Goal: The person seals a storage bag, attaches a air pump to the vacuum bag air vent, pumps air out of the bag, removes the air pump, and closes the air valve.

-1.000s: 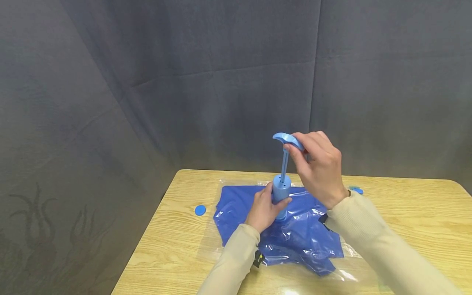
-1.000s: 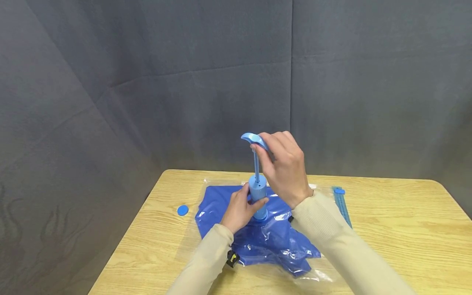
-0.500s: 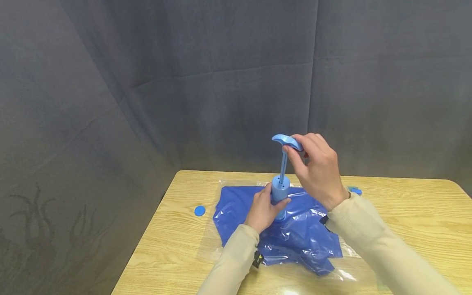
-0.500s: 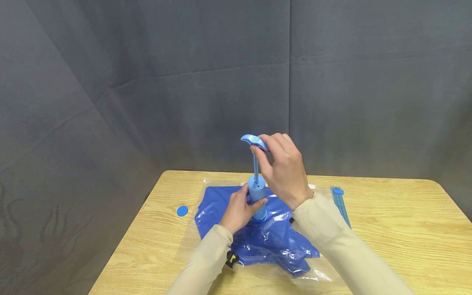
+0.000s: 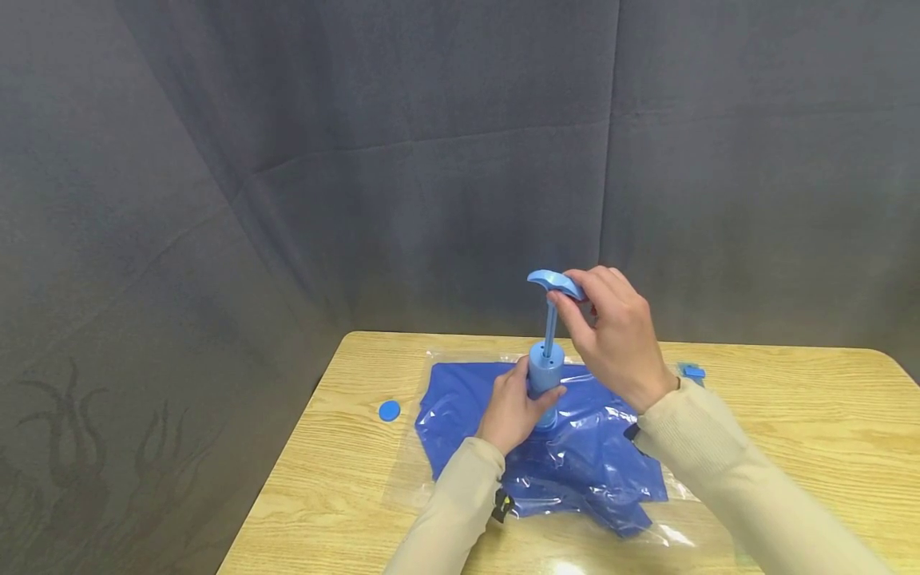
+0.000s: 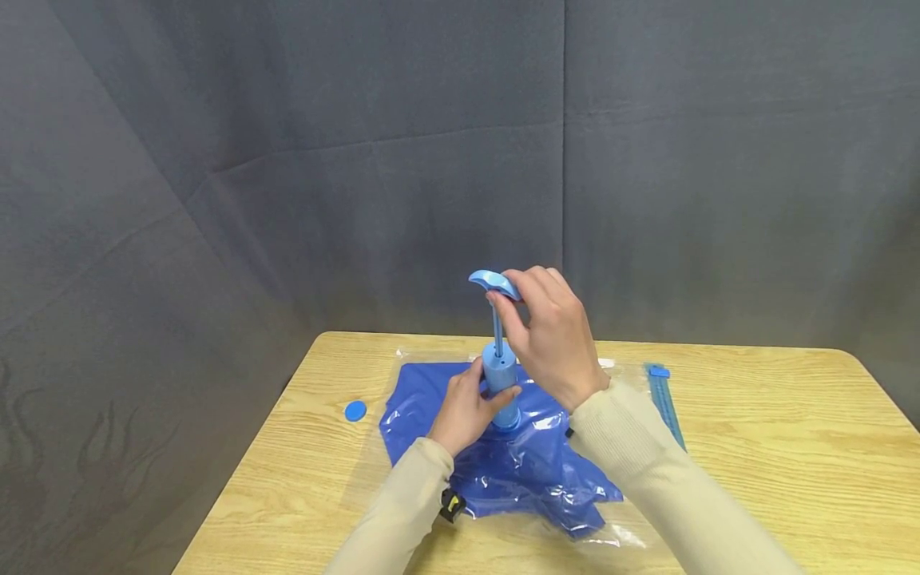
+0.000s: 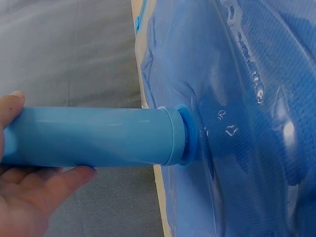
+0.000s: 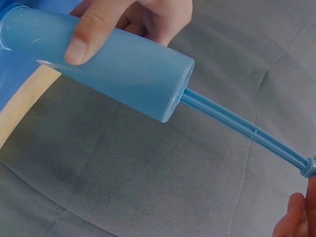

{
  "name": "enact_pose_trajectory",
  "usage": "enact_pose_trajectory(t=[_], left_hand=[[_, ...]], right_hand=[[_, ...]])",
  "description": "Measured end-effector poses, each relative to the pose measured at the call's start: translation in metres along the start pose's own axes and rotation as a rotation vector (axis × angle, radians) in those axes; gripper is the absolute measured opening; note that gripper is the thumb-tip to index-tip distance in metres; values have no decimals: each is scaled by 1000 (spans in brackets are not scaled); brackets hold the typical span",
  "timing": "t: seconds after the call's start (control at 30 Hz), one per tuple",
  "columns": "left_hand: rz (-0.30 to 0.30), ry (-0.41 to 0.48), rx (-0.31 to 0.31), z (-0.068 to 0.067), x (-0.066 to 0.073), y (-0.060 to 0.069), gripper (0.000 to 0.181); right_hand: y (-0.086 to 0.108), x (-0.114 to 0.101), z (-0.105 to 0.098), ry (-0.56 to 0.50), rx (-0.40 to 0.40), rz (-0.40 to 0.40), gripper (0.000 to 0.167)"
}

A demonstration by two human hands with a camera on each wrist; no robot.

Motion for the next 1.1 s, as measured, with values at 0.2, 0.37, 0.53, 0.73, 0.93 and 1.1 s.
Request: enact_pose_trajectory(t=[0.2, 0.37, 0.53, 0.73, 0.93, 1.1], left_hand=[[15, 4, 4, -1, 2, 1, 56], [43, -8, 22, -3, 4, 2, 55], [50, -26, 35, -4, 5, 2, 55], [43, -21, 33, -5, 5, 2, 55], [34, -7, 26, -4, 4, 1, 57], [40, -5, 26, -5, 4, 2, 55]], right_hand=[[2, 2, 6, 7, -42, 10, 19], [5, 5, 12, 10, -84, 30, 20], [7, 10, 19, 12, -128, 56, 20], [12, 15, 28, 27, -184, 96, 20], [16, 19, 37, 31, -240, 129, 19], [19, 23, 43, 30, -287, 165, 19]])
Point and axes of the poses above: each hand's wrist, its own y-axis away from the middle knuckle, its own z-axis out of the palm, x = y × z, the point moved 10 cm from there along -y, towards the middle knuckle, and after that the axes turned 15 degrees about -x, right-handed, at the moved point
